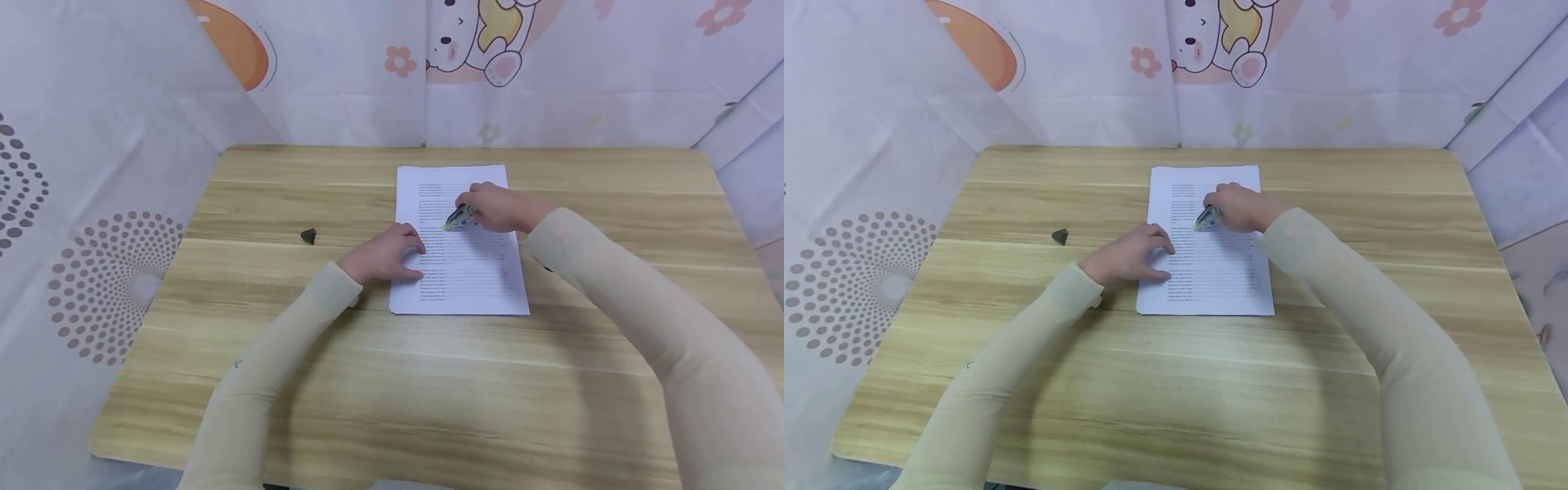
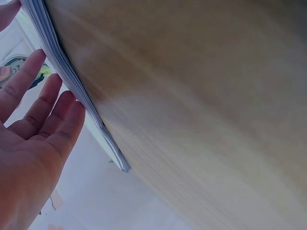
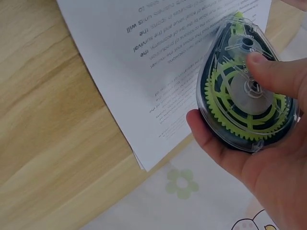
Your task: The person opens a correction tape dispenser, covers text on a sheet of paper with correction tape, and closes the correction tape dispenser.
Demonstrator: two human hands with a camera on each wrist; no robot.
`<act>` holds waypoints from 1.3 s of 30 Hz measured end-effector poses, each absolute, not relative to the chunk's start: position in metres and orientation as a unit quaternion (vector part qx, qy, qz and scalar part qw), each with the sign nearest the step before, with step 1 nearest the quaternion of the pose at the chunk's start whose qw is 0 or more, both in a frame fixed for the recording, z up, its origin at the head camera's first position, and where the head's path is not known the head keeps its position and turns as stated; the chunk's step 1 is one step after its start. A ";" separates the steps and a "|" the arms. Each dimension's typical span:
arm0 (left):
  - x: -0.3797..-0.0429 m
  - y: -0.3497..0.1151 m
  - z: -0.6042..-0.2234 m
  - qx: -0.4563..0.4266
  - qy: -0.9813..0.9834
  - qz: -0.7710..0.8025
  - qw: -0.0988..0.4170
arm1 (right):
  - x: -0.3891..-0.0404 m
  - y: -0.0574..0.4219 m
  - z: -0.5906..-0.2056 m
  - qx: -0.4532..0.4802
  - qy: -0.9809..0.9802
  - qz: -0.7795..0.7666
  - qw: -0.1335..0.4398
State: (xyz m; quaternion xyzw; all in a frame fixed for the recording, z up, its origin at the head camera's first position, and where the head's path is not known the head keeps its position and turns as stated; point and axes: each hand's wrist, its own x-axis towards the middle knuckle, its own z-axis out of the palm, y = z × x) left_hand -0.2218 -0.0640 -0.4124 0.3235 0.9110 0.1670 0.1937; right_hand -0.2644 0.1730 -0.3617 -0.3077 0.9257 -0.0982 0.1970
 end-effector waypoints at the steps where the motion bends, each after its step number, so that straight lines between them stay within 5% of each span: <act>1: -0.222 -0.064 -0.413 0.324 0.911 0.168 0.192 | -0.264 0.173 -0.362 -0.307 0.926 -0.097 0.197; 39: -0.220 -0.061 -0.409 0.319 0.912 0.166 0.199 | -0.266 0.190 -0.362 -0.299 0.927 -0.087 0.209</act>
